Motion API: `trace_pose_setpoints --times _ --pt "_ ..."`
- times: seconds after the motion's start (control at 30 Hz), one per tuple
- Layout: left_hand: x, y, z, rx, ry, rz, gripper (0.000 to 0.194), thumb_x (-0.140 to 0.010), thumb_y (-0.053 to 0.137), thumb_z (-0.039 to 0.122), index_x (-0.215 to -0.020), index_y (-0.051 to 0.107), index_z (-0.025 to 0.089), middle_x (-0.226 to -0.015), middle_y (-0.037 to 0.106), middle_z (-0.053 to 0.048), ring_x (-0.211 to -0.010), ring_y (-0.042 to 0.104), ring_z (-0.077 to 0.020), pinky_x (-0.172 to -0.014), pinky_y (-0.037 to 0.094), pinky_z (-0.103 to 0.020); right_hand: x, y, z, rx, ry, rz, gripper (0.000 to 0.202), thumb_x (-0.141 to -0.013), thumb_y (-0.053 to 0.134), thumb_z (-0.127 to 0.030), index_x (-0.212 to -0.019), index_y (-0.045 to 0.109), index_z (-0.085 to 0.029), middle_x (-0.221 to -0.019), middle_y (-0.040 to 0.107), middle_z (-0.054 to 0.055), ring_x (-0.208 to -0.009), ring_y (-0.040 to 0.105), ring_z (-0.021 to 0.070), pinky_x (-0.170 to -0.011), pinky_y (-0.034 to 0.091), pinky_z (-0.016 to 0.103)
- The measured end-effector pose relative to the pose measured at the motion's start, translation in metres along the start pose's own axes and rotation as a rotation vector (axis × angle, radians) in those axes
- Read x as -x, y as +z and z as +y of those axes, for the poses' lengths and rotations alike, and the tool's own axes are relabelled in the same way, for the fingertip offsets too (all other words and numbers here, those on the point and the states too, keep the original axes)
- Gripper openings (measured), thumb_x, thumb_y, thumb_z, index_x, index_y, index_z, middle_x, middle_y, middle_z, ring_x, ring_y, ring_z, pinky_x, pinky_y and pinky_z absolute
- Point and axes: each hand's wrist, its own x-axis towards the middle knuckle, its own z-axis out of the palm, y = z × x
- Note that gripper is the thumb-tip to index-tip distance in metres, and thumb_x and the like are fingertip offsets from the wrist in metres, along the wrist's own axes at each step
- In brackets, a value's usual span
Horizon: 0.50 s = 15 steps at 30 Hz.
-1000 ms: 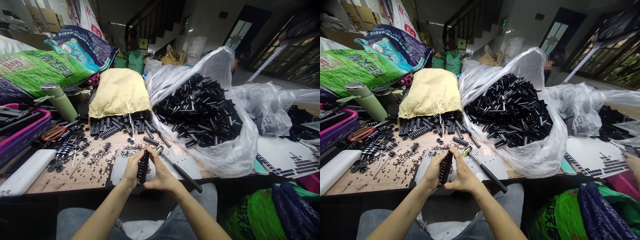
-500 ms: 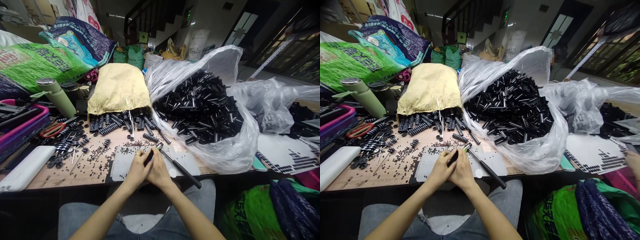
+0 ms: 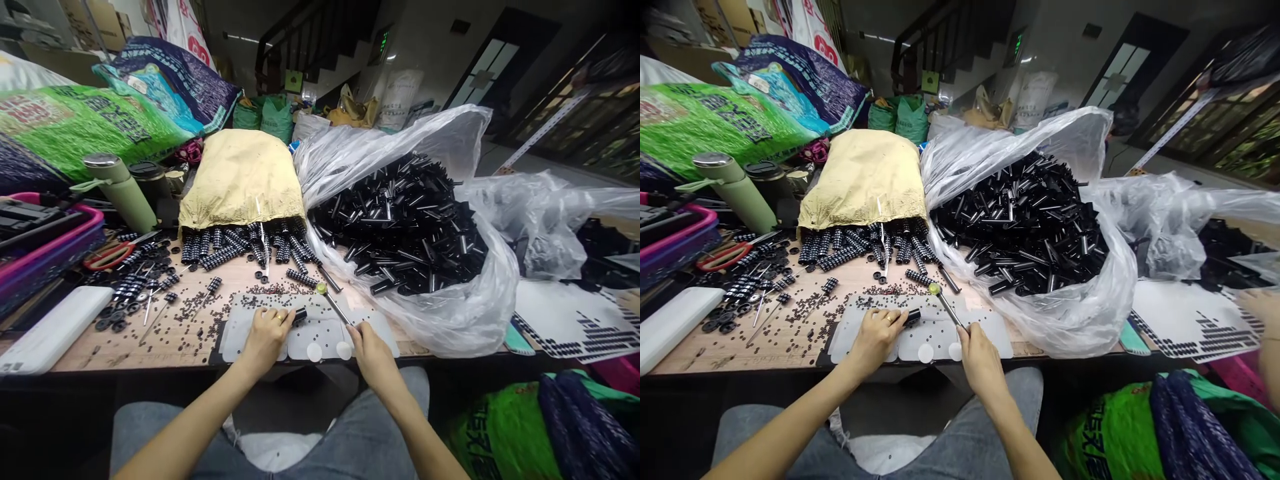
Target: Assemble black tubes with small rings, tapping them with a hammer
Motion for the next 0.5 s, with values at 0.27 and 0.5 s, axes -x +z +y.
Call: trace_pose_setpoints --times 0.27,0.5 --pt "0.002 0.007 0.016 -0.041 -0.046 -0.048 0.042 -0.08 0.037 0.008 -0.12 0.046 0.015 -0.105 0.059 -0.012 -0.103 0.05 -0.0242 -0.09 0.033 -0.046 0.033 0.0 -0.026 -0.042 0.008 -0.098 0.036 -0.09 0.017 -0.041 -0.072 0.043 -0.022 -0.053 0.055 0.001 -0.05 0.054 0.0194 -0.047 0.029 0.024" --pt "0.01 0.029 0.041 0.001 -0.042 -0.098 0.07 -0.08 0.031 0.044 -0.133 0.021 -0.001 -0.137 0.028 -0.023 -0.13 0.016 -0.0304 -0.102 0.017 -0.047 0.049 -0.004 -0.064 -0.27 -0.18 0.004 0.039 -0.09 0.014 -0.043 -0.077 0.045 -0.022 -0.059 0.057 0.003 -0.05 0.054 0.0165 -0.048 0.032 0.024"
